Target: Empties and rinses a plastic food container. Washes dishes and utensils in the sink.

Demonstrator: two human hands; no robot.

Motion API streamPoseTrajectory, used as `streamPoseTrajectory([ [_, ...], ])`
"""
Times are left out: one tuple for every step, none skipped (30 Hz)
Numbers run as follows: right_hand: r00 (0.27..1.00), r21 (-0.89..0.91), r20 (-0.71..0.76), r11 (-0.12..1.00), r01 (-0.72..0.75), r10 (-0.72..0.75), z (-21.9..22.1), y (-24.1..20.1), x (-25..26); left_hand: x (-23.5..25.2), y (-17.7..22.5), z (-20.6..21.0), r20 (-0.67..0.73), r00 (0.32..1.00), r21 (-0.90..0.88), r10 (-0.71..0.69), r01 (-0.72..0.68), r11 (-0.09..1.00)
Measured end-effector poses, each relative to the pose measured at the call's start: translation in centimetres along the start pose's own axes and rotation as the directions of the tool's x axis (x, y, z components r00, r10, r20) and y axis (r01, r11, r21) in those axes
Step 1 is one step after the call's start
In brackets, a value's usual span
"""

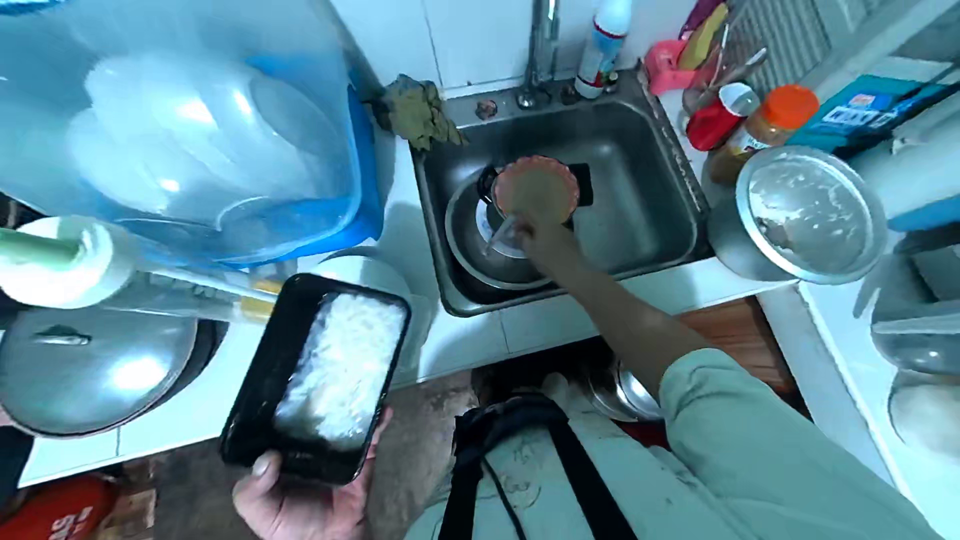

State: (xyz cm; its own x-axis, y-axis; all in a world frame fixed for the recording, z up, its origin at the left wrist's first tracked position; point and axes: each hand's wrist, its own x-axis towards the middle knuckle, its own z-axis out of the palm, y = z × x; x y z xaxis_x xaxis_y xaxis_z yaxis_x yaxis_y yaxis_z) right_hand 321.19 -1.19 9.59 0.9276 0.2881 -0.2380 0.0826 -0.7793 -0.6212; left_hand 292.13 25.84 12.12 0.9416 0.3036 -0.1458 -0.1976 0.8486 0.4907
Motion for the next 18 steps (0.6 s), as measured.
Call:
streamPoseTrajectory([
  [0.996,-0.066,-0.067,0.996,-0.065,0.061,-0.8,0.6,0.8,1.1,0.1,-0.3,0.014,1.0,0.011,-0.002,0.002,1.0],
  [0.988,-0.117,-0.095,0.985,-0.13,0.12,-1.5,0.6,1.2,2.1,0.2,-0.6,0.026,1.0,0.013,-0.008,0.008,1.0],
  [0.982,-0.164,-0.078,0.97,-0.181,0.17,-2.3,-0.1,1.4,3.0,0.3,-0.8,0.033,0.999,0.015,-0.014,0.014,1.0],
  [0.979,-0.211,-0.029,0.956,-0.204,0.203,-3.2,-1.7,1.0,3.9,0.3,-0.9,0.039,0.999,0.021,-0.014,0.013,1.0],
  [0.983,-0.275,-0.144,0.949,-0.152,0.116,-2.3,-2.0,0.7,4.7,0.2,-1.0,0.051,0.999,0.045,-0.005,0.003,0.999],
  [0.934,-0.34,-0.352,0.937,-0.074,-0.054,-0.5,-1.4,0.8,5.4,0.1,-0.9,0.069,0.998,0.078,0.001,-0.006,0.997],
  [0.976,-0.322,-0.101,0.922,-0.213,0.191,-2.8,-5.0,0.4,6.1,0.0,-0.8,0.091,0.996,0.089,-0.003,-0.005,0.996],
  [0.94,-0.316,0.02,0.895,-0.317,0.34,-3.8,-7.1,0.7,6.7,-0.1,-0.7,0.113,0.993,0.096,-0.012,0.001,0.995],
  [0.912,-0.311,0.043,0.873,-0.376,0.408,-3.8,-7.8,1.1,7.3,-0.3,-0.6,0.126,0.992,0.113,-0.023,0.008,0.994],
  [0.892,-0.328,0.056,0.852,-0.409,0.449,-3.7,-7.7,1.6,7.9,-0.4,-0.5,0.137,0.99,0.128,-0.036,0.019,0.992],
  [0.875,-0.348,0.056,0.83,-0.435,0.481,-3.4,-6.7,2.4,8.4,-0.6,-0.3,0.14,0.989,0.14,-0.046,0.026,0.99],
  [0.865,-0.349,0.008,0.812,-0.468,0.502,-2.6,-4.6,3.4,8.8,-0.8,-0.1,0.14,0.989,0.15,-0.049,0.028,0.988],
  [0.875,-0.328,-0.155,0.812,-0.483,0.458,-0.8,-1.0,4.5,9.3,-1.0,0.0,0.144,0.988,0.156,-0.052,0.029,0.987],
  [0.864,-0.309,-0.223,0.808,-0.502,0.451,0.1,1.5,5.3,9.8,-1.2,0.1,0.148,0.987,0.161,-0.058,0.034,0.986],
  [0.852,-0.284,-0.241,0.806,-0.52,0.465,0.0,2.8,5.6,10.3,-1.5,0.2,0.155,0.986,0.162,-0.067,0.042,0.986],
  [0.847,-0.268,-0.23,0.805,-0.529,0.48,-0.5,3.2,5.4,10.8,-1.9,0.5,0.149,0.986,0.164,-0.075,0.05,0.985],
  [0.848,-0.242,-0.21,0.815,-0.527,0.486,-1.3,3.3,4.9,11.3,-2.4,0.8,0.132,0.988,0.164,-0.083,0.061,0.985],
  [0.851,-0.188,-0.192,0.833,-0.521,0.489,-2.0,3.4,4.3,11.8,-3.0,1.3,0.107,0.99,0.182,-0.091,0.071,0.981],
])
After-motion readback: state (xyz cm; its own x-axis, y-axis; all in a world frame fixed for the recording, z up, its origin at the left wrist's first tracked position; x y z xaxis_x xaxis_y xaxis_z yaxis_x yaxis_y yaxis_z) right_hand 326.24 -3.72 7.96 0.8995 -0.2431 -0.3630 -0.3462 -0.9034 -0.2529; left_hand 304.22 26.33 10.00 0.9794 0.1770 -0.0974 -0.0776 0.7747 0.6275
